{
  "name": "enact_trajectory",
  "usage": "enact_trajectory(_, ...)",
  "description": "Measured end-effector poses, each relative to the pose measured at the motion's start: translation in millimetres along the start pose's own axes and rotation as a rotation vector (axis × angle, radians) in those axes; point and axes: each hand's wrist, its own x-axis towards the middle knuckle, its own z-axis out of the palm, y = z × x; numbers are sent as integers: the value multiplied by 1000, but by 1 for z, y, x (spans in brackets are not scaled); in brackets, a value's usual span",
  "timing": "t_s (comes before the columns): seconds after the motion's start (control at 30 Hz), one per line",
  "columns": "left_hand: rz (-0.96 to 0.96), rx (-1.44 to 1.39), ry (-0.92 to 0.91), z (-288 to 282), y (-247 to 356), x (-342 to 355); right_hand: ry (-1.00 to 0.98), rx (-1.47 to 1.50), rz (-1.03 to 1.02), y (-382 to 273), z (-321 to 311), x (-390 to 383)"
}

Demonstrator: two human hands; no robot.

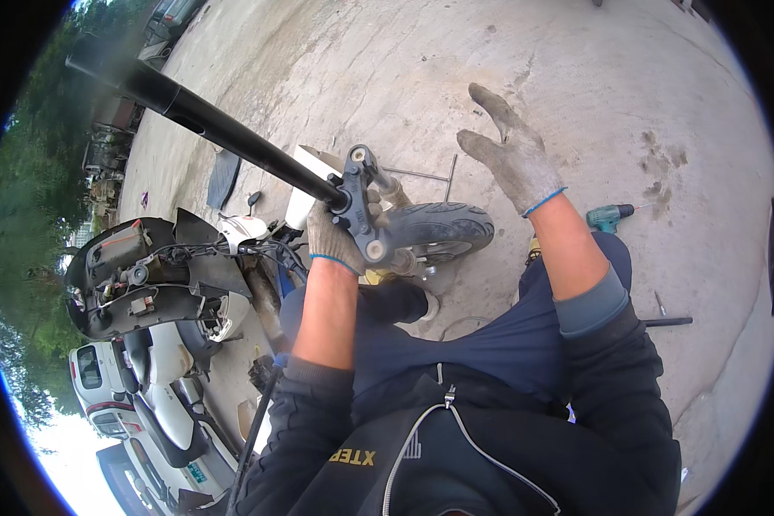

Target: The person puts on gloves and then sits on the ground to work on a scooter front fork and wheel assembly. They use a hammer to tap the fork into place and then insert and tighten bolts to secure the assembly.

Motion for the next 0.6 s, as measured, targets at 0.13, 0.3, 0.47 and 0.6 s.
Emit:
enact_trajectory(0.13, -41, -70, -71, -33, 22, -2, -84, -103, -44, 4, 12, -6)
enact_trajectory(0.3, -115, -239, -245, -75, 40, -7, -184, -241, -25, 11, 25, -15)
enact_trajectory(0.47, -121, -318, -390, -102, 47, -4, -385, -505, -48, 24, 39, -29)
enact_trajectory(0.6, -129, -431, -345, -113, 45, 1, -684, -834, 51, 49, 58, -43)
